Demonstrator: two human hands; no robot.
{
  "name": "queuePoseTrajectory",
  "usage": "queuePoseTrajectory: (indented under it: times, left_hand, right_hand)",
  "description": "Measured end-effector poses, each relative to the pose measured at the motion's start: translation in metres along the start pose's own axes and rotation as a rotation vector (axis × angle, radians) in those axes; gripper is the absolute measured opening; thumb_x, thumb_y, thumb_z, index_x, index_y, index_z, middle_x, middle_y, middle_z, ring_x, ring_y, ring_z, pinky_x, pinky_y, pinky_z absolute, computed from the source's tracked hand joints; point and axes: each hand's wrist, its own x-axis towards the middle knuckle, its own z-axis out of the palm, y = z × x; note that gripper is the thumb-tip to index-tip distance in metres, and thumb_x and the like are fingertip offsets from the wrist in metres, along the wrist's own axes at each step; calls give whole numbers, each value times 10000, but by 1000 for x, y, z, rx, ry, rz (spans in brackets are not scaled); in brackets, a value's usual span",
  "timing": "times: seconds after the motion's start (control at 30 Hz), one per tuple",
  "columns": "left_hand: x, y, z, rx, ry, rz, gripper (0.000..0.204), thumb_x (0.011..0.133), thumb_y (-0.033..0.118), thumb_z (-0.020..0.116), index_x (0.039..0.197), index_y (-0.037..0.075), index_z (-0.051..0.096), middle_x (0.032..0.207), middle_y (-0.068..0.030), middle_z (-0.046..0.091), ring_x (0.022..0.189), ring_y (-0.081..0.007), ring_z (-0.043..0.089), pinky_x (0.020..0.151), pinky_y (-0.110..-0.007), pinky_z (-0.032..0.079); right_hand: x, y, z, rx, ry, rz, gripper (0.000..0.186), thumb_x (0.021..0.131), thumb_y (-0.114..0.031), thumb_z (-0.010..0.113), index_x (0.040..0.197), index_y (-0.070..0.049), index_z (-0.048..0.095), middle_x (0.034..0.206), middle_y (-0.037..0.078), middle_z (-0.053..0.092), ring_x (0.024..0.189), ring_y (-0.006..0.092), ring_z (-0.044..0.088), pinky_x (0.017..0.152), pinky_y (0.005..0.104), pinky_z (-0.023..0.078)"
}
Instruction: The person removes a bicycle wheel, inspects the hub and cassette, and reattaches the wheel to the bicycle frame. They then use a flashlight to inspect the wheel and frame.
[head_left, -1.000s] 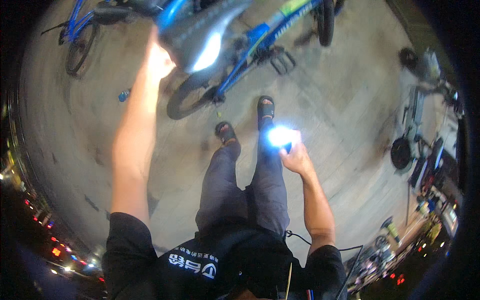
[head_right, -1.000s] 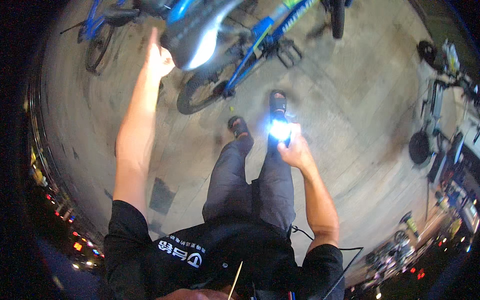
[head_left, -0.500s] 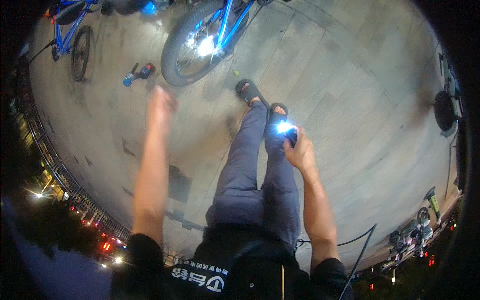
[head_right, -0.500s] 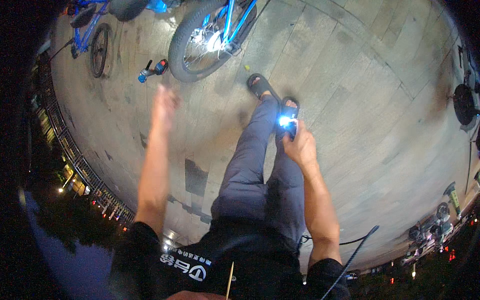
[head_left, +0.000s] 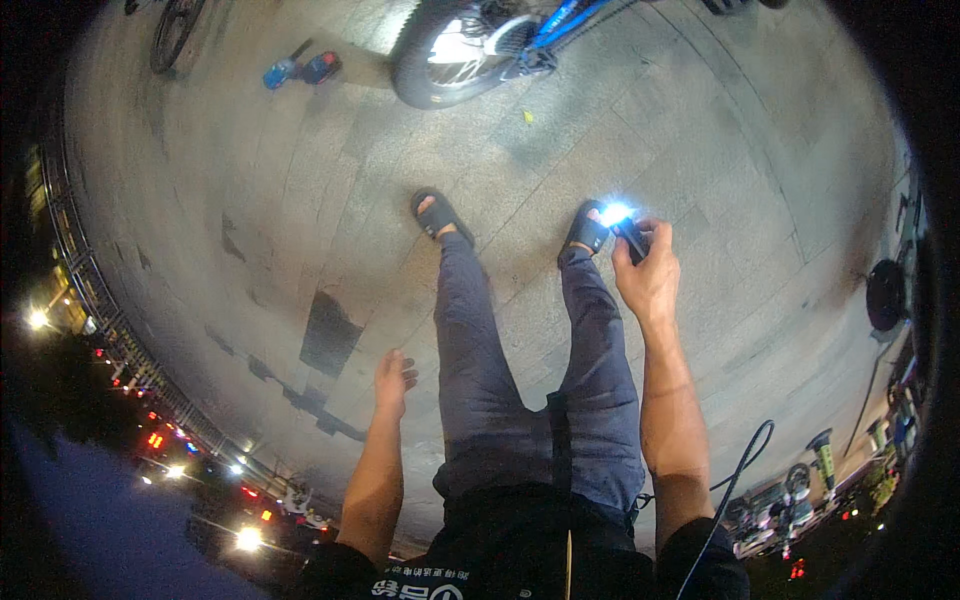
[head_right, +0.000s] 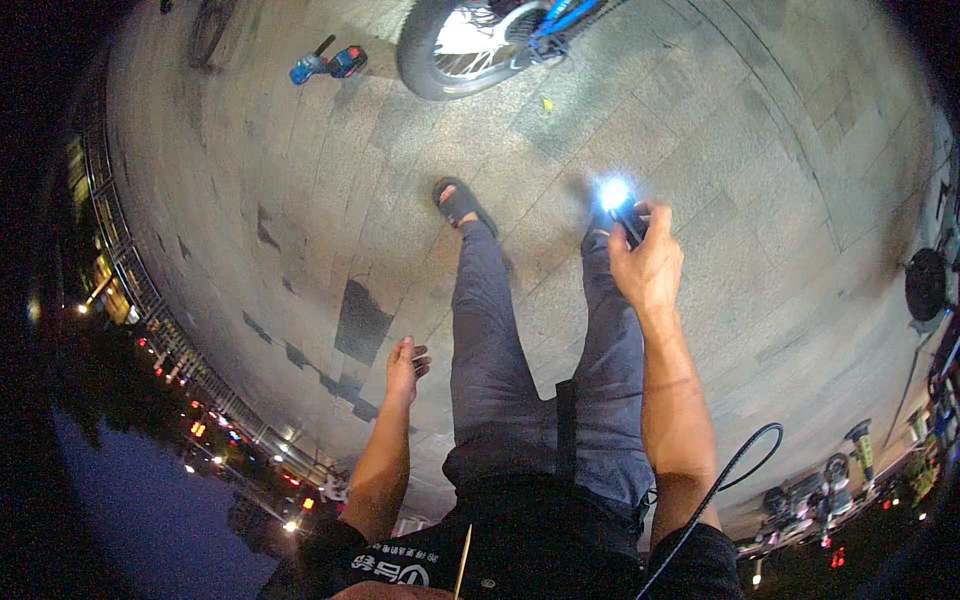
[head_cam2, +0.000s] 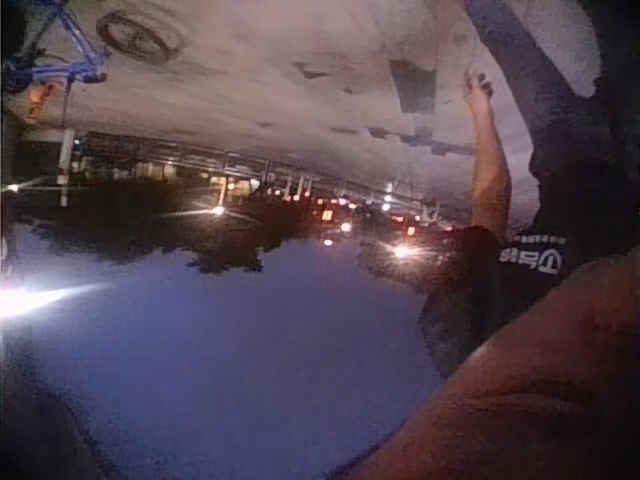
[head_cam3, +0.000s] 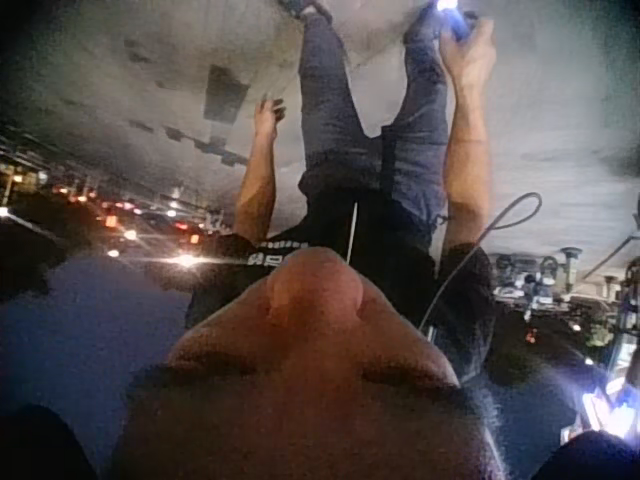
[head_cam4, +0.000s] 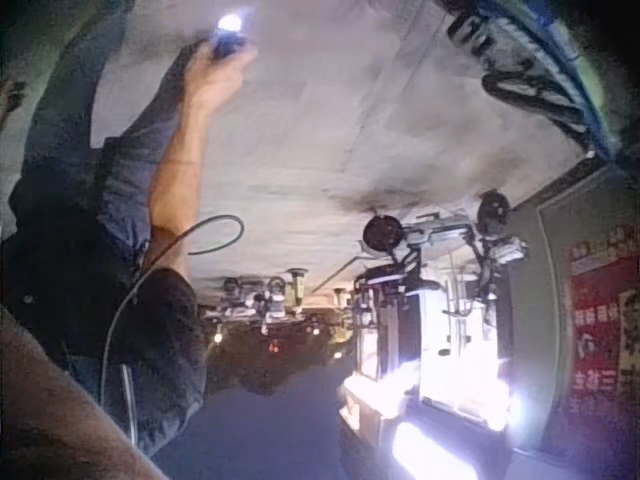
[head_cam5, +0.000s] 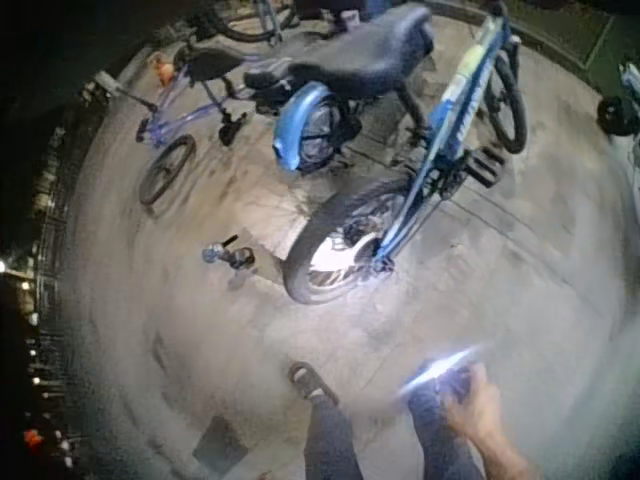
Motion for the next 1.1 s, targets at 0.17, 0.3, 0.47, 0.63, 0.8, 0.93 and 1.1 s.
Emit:
queuePoseTrajectory:
  times: [0.17,0.3,0.47,0.63,0.8,0.93,1.1]
  left_hand:
    - [33,9,-36,-95,-14,5,442,957,431,561,1220,81,504,1016,-110,640,762,-174,607,651,-314,493]
    - [75,9,-70,-132,-82,-17,452,969,415,545,1271,83,490,1014,-106,639,763,-183,606,645,-310,490]
    - [131,5,-149,-122,-191,-12,499,955,435,554,1294,75,487,1028,-101,642,781,-189,613,668,-303,500]
    - [188,69,-243,-154,-94,-84,423,977,407,519,1224,64,517,1063,-117,642,863,-208,614,725,-336,501]
    - [194,122,-274,-112,-163,-28,411,981,399,520,1208,57,518,1057,-124,646,846,-225,624,725,-359,509]
    - [175,169,-258,-122,-169,5,390,980,370,533,1176,33,537,1063,-139,649,834,-243,635,736,-376,515]
    - [158,250,-272,-171,-199,64,343,972,321,558,1144,25,554,1055,-132,657,840,-225,646,711,-339,519]
  right_hand:
    - [23,-73,35,-82,134,-222,312,775,-147,726,1060,-87,613,897,180,681,792,369,676,687,428,533]
    - [31,-145,59,-150,317,-309,276,764,-92,715,1028,-85,634,845,118,660,731,271,670,659,370,529]
    - [25,-196,89,-246,412,-346,289,773,-78,712,1054,-95,647,848,83,637,706,187,640,638,320,516]
    - [25,-249,128,-295,446,-255,301,787,-90,709,1080,-92,642,867,72,633,708,166,631,624,308,508]
    - [12,-285,151,-128,303,-71,304,803,-117,693,1089,-65,604,799,109,659,687,192,637,671,318,508]
    - [6,-301,197,195,24,10,295,807,-103,674,1083,-39,589,824,103,669,729,176,642,702,311,513]
    - [14,-406,281,624,-394,54,250,809,-57,633,1052,-27,579,864,86,661,783,131,625,711,283,507]
